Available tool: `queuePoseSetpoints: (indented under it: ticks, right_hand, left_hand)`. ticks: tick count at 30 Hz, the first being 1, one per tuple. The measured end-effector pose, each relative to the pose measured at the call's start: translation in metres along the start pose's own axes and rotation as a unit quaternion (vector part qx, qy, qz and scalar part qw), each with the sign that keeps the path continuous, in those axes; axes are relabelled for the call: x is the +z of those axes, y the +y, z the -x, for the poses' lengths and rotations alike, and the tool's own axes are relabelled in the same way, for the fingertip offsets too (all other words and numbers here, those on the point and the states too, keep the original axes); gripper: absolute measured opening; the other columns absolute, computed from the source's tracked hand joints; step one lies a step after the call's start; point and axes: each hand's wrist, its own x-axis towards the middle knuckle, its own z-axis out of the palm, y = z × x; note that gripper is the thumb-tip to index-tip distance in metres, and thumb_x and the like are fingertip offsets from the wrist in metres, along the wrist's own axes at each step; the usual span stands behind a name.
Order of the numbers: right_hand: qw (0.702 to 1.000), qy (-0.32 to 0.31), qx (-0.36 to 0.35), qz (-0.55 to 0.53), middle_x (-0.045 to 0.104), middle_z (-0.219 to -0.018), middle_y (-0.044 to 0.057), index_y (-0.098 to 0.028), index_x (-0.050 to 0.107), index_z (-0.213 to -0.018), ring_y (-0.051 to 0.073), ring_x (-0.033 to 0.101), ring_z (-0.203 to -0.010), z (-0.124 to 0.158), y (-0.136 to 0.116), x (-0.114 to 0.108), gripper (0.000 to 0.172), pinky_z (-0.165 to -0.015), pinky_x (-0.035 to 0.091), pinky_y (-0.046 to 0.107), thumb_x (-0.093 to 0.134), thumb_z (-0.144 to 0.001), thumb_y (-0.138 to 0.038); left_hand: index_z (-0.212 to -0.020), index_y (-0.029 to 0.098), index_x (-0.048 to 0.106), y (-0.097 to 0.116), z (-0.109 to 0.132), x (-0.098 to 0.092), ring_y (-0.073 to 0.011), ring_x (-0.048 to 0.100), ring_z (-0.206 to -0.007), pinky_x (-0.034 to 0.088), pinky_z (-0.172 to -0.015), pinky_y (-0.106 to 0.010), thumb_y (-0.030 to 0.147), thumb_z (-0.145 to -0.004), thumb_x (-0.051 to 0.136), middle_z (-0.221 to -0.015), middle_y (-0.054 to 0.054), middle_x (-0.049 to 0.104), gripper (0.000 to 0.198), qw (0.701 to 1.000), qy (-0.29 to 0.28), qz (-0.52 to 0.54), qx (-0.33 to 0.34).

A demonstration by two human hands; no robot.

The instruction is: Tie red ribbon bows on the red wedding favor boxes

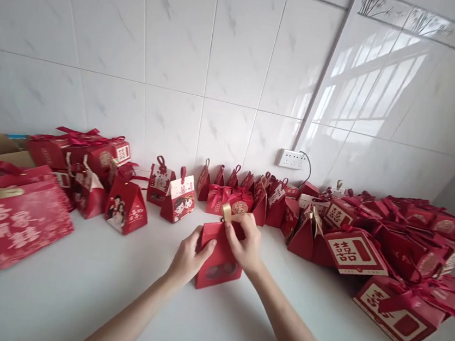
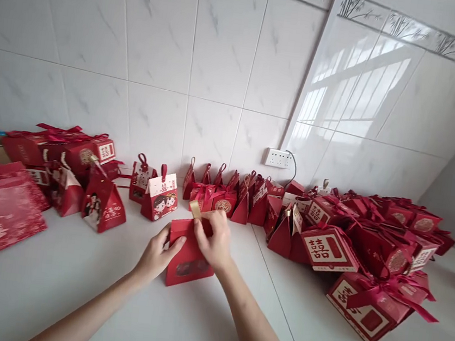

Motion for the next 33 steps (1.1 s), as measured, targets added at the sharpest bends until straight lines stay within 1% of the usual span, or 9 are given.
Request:
queuePoseSetpoints:
  ticks: [4, 9, 12, 15, 19, 21, 25, 29, 33]
  right_hand:
    - [0.998, 0.005, -0.067, 0.012, 0.057, -0.09, 0.005, -0.023, 0.053, -0.101, 0.02, 0.055, -0.084, 0.011, 0.004, -0.004, 0.017, -0.075, 0.047, 0.037, 0.049, -0.086, -0.015]
    - [0.994, 0.046, -0.019, 0.093, 0.043, -0.117, 0.013, -0.025, 0.047, -0.12, 0.027, 0.048, -0.113, 0.029, -0.005, -0.001, 0.033, -0.091, 0.044, 0.049, 0.053, -0.088, -0.021]
    - [0.998, -0.041, -0.009, 0.041, 0.038, -0.134, 0.016, -0.025, 0.041, -0.131, 0.034, 0.037, -0.127, 0.033, -0.013, -0.001, 0.049, -0.101, 0.035, 0.058, 0.054, -0.087, -0.042]
    - [0.977, -0.151, 0.008, -0.148, 0.039, -0.139, 0.016, -0.024, 0.035, -0.139, 0.031, 0.041, -0.128, 0.032, -0.014, -0.005, 0.066, -0.097, 0.046, 0.049, 0.05, -0.085, -0.058]
    - [0.959, -0.128, 0.116, -0.224, 0.058, -0.125, 0.01, -0.025, 0.051, -0.129, 0.024, 0.056, -0.114, 0.029, -0.014, -0.012, 0.043, -0.088, 0.053, 0.04, 0.045, -0.092, -0.047]
    - [0.959, -0.113, 0.147, -0.216, 0.065, -0.114, 0.008, -0.024, 0.059, -0.12, 0.024, 0.06, -0.107, 0.028, -0.014, -0.015, 0.039, -0.087, 0.052, 0.04, 0.041, -0.093, -0.046]
    - [0.945, -0.056, 0.219, -0.237, 0.068, -0.096, 0.006, -0.021, 0.065, -0.099, 0.021, 0.063, -0.089, 0.028, -0.017, -0.012, 0.035, -0.076, 0.052, 0.033, 0.039, -0.093, -0.043]
    - [0.928, -0.021, 0.272, -0.252, 0.063, -0.083, 0.004, -0.02, 0.06, -0.089, 0.017, 0.059, -0.071, 0.03, -0.021, -0.006, 0.032, -0.065, 0.05, 0.03, 0.039, -0.093, -0.044]
    - [0.937, -0.048, 0.24, -0.249, 0.063, -0.085, 0.006, -0.02, 0.058, -0.091, 0.019, 0.06, -0.074, 0.035, -0.026, -0.005, 0.044, -0.066, 0.051, 0.032, 0.029, -0.093, -0.054]
  left_hand:
    - [-0.09, 0.019, 0.057, 0.004, -0.001, -0.002, -0.0155, 0.062, -0.067, 0.051, -0.06, -0.024, 0.043, -0.085, 0.048, -0.075, 0.0, 0.066, 0.026, 1.0, -0.012, 0.012, 0.001]
    - [-0.084, 0.019, 0.057, 0.009, 0.004, -0.001, -0.0139, 0.06, -0.064, 0.05, -0.059, -0.023, 0.036, -0.09, 0.04, -0.07, 0.0, 0.062, 0.025, 0.996, 0.061, -0.035, 0.053]
    - [-0.106, 0.019, 0.059, 0.012, 0.012, 0.0, -0.0177, 0.061, -0.09, 0.052, -0.08, -0.028, 0.033, -0.091, 0.043, -0.097, -0.007, 0.064, 0.026, 0.972, 0.103, -0.089, 0.19]
    - [-0.133, 0.02, 0.045, 0.016, 0.019, -0.001, -0.0225, 0.054, -0.112, 0.048, -0.093, -0.036, 0.042, -0.093, 0.037, -0.121, -0.012, 0.055, 0.047, 0.953, 0.075, -0.1, 0.277]
    - [-0.137, 0.02, 0.044, 0.018, 0.021, -0.006, -0.0261, 0.051, -0.117, 0.048, -0.093, -0.039, 0.051, -0.094, 0.022, -0.129, -0.014, 0.05, 0.058, 0.95, -0.002, -0.1, 0.295]
    - [-0.131, 0.018, 0.051, 0.017, 0.019, -0.008, -0.0258, 0.053, -0.113, 0.051, -0.087, -0.036, 0.047, -0.094, 0.028, -0.126, -0.014, 0.051, 0.053, 0.937, -0.018, -0.116, 0.328]
    - [-0.109, 0.022, 0.062, 0.017, 0.014, -0.009, -0.0205, 0.055, -0.106, 0.047, -0.09, -0.035, 0.017, -0.086, 0.049, -0.115, -0.008, 0.056, 0.028, 0.891, 0.074, -0.214, 0.393]
    - [-0.099, 0.023, 0.062, 0.02, 0.005, -0.013, -0.024, 0.048, -0.119, 0.044, -0.098, -0.04, 0.015, -0.082, 0.057, -0.123, -0.009, 0.048, 0.019, 0.868, 0.202, -0.261, 0.371]
    - [-0.096, 0.022, 0.061, 0.027, 0.0, -0.02, -0.0186, 0.058, -0.107, 0.05, -0.09, -0.035, 0.015, -0.087, 0.052, -0.111, -0.006, 0.058, 0.014, 0.906, 0.148, -0.219, 0.331]
